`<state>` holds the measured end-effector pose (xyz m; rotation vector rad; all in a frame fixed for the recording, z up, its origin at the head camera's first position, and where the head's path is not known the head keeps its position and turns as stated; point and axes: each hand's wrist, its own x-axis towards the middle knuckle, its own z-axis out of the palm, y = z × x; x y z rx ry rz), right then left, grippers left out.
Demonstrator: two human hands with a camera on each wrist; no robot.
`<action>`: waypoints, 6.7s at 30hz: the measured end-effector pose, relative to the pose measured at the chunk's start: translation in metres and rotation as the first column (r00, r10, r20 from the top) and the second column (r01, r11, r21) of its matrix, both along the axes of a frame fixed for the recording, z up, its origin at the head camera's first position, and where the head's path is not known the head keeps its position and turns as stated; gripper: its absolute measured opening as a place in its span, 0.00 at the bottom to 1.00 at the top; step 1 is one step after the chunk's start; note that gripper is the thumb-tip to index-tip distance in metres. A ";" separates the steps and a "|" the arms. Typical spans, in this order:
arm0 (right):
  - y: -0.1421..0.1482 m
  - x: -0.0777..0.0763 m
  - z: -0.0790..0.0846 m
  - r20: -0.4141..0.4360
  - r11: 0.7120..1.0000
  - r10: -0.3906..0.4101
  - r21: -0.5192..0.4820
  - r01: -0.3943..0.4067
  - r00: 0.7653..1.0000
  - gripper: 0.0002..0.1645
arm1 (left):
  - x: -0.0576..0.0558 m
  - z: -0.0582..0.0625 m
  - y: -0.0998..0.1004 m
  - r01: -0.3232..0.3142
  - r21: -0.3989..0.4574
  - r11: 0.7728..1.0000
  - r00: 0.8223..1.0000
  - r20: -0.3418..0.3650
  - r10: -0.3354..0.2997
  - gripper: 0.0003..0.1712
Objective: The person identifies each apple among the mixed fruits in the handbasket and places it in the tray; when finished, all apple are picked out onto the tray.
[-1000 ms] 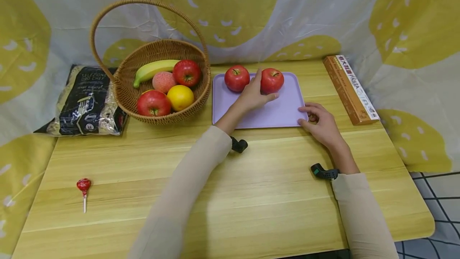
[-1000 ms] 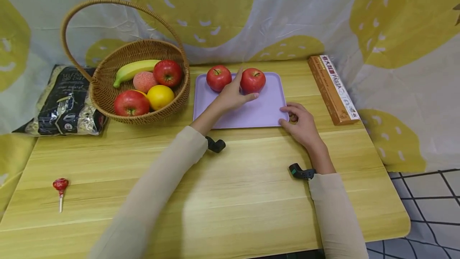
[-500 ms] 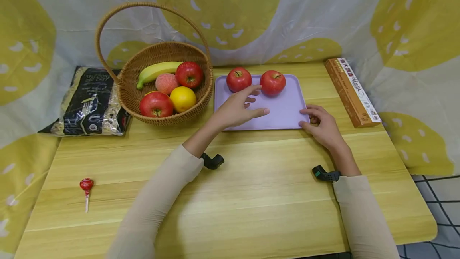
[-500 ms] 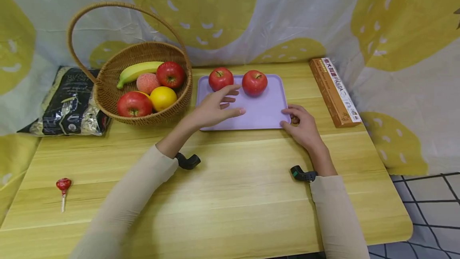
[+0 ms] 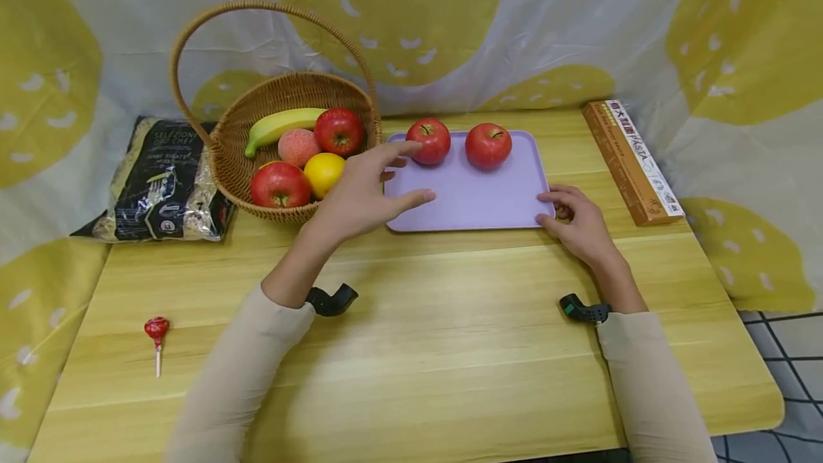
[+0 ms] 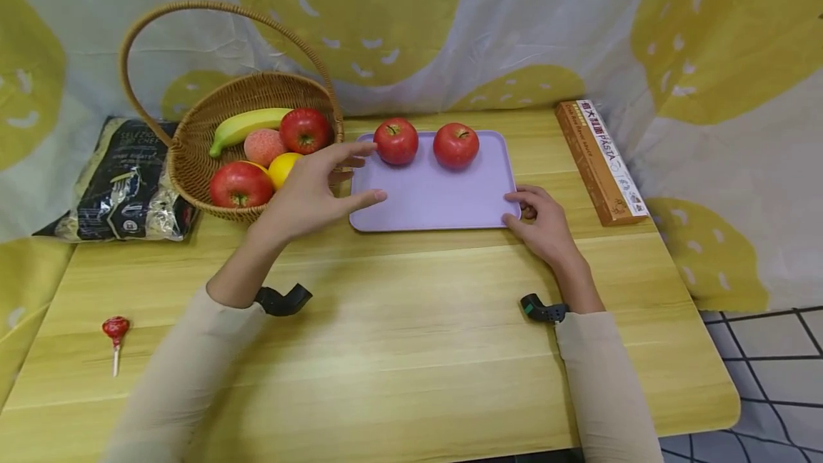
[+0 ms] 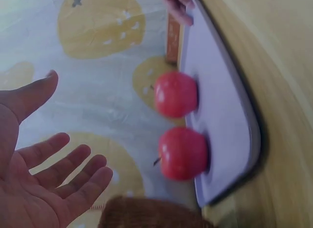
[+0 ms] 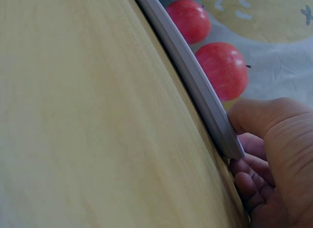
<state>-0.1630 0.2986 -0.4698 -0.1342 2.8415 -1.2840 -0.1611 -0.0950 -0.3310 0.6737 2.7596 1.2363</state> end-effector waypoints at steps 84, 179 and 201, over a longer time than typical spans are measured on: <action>0.001 0.000 0.002 0.020 1.000 0.001 -0.011 -0.001 1.000 0.24 | -0.009 -0.002 -0.132 -0.275 -0.491 0.827 0.935 0.063 0.348 0.53; 0.000 0.000 -0.001 0.014 1.000 0.002 -0.003 -0.002 1.000 0.25 | -0.008 -0.020 0.018 -0.089 0.134 0.987 0.987 -0.119 0.105 0.44; 0.001 -0.002 -0.002 -0.009 1.000 -0.004 0.008 0.004 1.000 0.25 | -0.028 -0.072 0.037 -0.204 0.020 0.979 0.970 0.136 0.199 0.46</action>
